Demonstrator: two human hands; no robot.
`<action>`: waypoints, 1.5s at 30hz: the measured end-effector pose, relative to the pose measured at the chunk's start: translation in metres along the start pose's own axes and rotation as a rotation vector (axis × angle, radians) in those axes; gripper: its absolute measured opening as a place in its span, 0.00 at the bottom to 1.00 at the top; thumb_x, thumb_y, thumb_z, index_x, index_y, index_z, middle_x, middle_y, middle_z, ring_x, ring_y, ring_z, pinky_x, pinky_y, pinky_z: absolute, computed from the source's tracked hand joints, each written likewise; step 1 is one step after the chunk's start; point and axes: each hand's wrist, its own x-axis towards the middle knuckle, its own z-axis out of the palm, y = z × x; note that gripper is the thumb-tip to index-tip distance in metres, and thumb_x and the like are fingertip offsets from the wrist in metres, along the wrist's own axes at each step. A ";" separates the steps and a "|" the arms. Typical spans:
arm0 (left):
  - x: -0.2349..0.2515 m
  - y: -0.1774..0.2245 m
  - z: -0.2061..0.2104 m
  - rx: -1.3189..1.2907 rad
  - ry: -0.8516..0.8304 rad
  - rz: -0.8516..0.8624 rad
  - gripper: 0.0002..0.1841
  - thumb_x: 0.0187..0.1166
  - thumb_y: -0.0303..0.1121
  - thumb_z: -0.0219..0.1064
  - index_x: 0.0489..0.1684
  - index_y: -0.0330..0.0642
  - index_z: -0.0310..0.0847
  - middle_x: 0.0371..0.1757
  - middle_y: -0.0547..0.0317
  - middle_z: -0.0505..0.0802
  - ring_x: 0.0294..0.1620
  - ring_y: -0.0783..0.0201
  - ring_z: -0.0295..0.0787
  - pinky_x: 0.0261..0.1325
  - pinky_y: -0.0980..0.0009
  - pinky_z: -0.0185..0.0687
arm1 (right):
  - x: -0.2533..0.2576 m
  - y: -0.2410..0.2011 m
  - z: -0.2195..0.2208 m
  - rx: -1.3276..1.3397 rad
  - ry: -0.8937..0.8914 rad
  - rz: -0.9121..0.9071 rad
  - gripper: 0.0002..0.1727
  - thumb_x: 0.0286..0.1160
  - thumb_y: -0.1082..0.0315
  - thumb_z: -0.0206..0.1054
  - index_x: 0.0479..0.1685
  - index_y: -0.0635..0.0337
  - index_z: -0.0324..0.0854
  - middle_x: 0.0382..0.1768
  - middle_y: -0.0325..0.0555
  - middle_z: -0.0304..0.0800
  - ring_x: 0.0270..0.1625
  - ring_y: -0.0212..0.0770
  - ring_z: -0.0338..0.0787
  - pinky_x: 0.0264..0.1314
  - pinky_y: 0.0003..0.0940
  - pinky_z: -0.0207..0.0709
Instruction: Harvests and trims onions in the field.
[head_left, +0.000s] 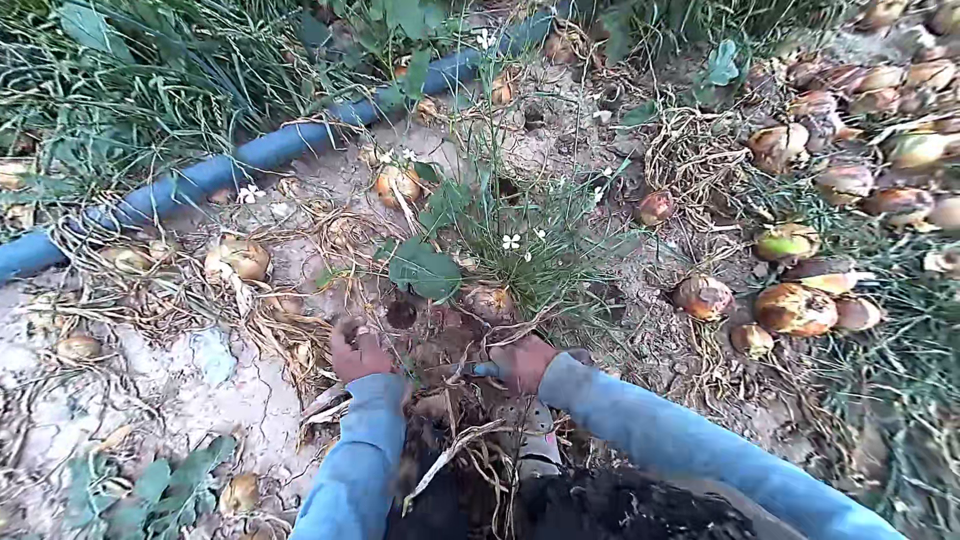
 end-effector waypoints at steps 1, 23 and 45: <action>-0.001 0.005 -0.010 -0.026 0.057 0.045 0.20 0.89 0.27 0.53 0.74 0.22 0.70 0.64 0.35 0.89 0.63 0.53 0.89 0.71 0.59 0.82 | -0.009 -0.023 -0.002 0.020 -0.054 -0.049 0.22 0.91 0.57 0.52 0.64 0.66 0.79 0.49 0.68 0.90 0.56 0.71 0.90 0.59 0.71 0.78; -0.011 0.038 0.162 0.229 -1.112 0.115 0.19 0.89 0.29 0.59 0.76 0.50 0.82 0.72 0.55 0.90 0.71 0.54 0.88 0.77 0.45 0.78 | -0.122 0.095 0.019 0.405 0.251 0.590 0.24 0.86 0.45 0.57 0.53 0.55 0.88 0.38 0.56 0.92 0.46 0.60 0.93 0.51 0.65 0.82; -0.056 0.043 0.096 0.348 -0.667 -0.127 0.17 0.83 0.21 0.59 0.69 0.34 0.78 0.53 0.40 0.93 0.55 0.44 0.91 0.62 0.43 0.84 | -0.142 0.104 0.034 0.566 0.424 0.617 0.16 0.85 0.55 0.60 0.53 0.54 0.89 0.37 0.55 0.93 0.44 0.59 0.93 0.50 0.67 0.82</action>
